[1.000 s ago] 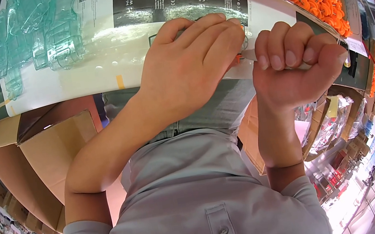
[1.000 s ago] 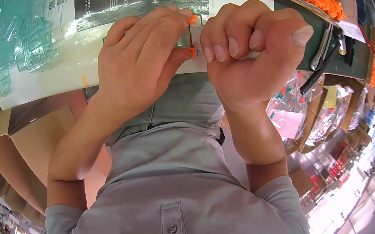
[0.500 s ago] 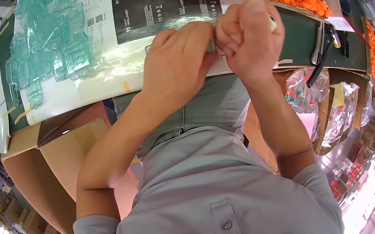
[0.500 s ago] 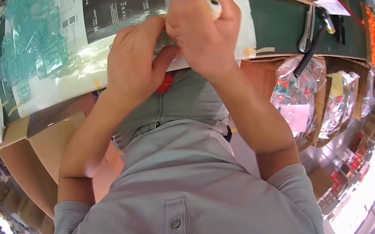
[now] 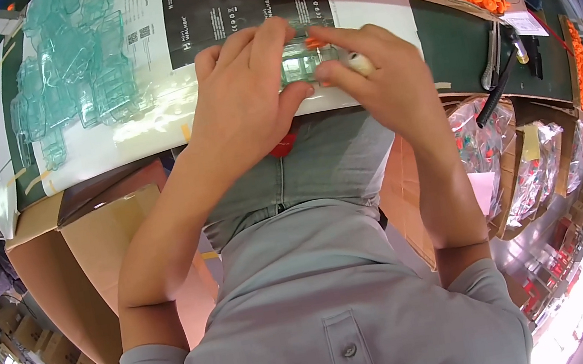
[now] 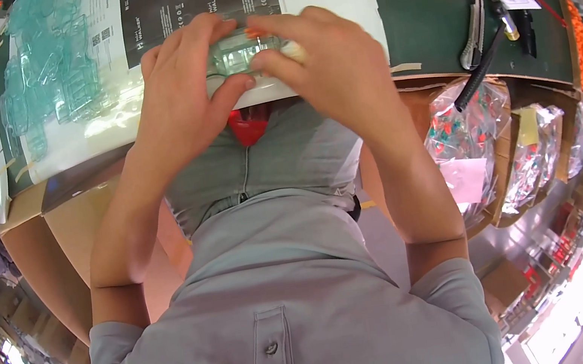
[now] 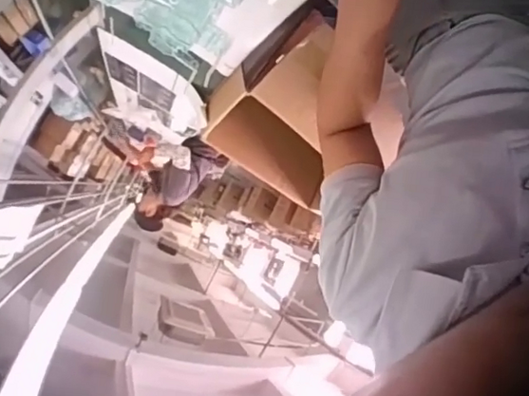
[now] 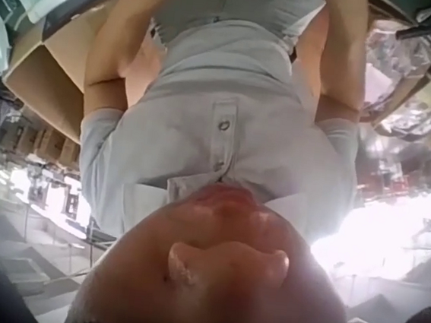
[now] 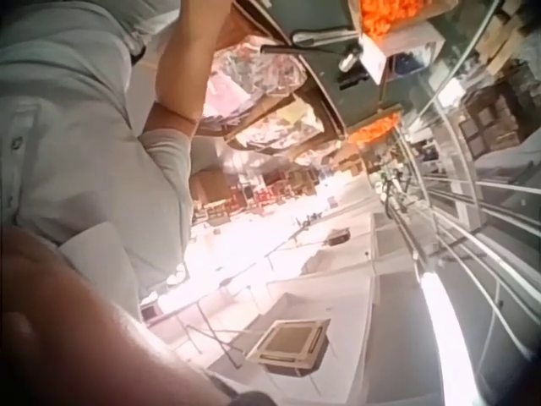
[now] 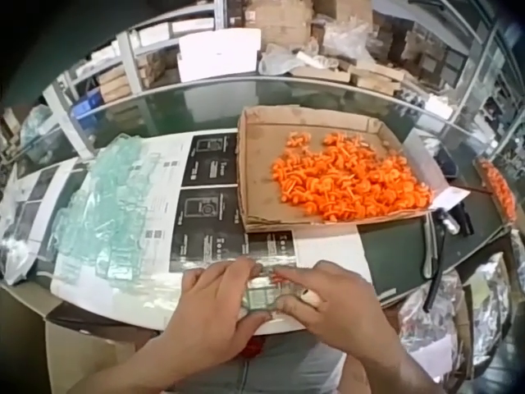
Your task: Assembling small plastic components by joining orange parts, white cylinders, and transparent housings.
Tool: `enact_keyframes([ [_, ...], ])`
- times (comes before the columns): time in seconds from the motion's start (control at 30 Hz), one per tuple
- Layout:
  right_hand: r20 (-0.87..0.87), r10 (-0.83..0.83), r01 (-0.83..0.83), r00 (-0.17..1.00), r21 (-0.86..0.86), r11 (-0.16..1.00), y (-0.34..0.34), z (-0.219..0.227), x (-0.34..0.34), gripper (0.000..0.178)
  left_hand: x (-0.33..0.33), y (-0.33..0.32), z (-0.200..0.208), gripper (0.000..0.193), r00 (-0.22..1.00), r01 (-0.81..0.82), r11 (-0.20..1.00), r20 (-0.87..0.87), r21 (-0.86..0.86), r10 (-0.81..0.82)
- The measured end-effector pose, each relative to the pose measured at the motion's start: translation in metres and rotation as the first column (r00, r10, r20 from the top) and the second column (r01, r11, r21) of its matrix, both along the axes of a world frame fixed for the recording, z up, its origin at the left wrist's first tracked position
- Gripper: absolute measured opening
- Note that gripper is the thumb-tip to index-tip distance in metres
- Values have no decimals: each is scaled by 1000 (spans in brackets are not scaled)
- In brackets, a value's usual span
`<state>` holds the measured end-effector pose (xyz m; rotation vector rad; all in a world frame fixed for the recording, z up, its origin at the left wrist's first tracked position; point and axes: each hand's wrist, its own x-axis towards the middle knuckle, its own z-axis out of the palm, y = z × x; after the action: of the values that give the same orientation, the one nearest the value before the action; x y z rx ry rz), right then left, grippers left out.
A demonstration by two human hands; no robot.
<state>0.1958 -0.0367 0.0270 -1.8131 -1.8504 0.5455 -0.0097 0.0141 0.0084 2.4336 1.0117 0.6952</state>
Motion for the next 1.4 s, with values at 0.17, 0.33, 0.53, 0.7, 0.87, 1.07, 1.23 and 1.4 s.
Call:
enact_keyframes([
  [0.17,-20,-56,56,998,-21,998,-3,7,8,42,0,0,-2,59,1000,25,1000,-15,-3,-25],
  [0.33,0,-4,4,1000,-74,997,6,10,-5,39,-5,8,0,57,1000,8,1000,-6,4,-8],
  [0.53,19,-91,92,996,-58,994,-12,7,20,28,-15,19,37,54,990,79,989,-107,-126,-93],
  [0.7,-181,-194,204,964,40,978,-23,-5,22,19,-56,88,81,51,969,35,981,-235,-188,-79],
  [0.87,-242,-183,204,953,64,977,-15,-3,19,17,-84,240,71,56,921,-273,958,-262,91,288],
  [1.07,-276,-182,204,944,52,978,-18,-5,23,17,-93,322,90,85,669,-472,789,-424,392,611],
  [1.23,-310,-193,221,931,60,973,-18,-6,27,17,-170,288,78,96,623,-469,848,-588,246,516],
  [1.4,-337,-209,222,918,-1,975,-16,-6,32,17,-200,264,69,87,668,-543,839,-588,34,456],
])
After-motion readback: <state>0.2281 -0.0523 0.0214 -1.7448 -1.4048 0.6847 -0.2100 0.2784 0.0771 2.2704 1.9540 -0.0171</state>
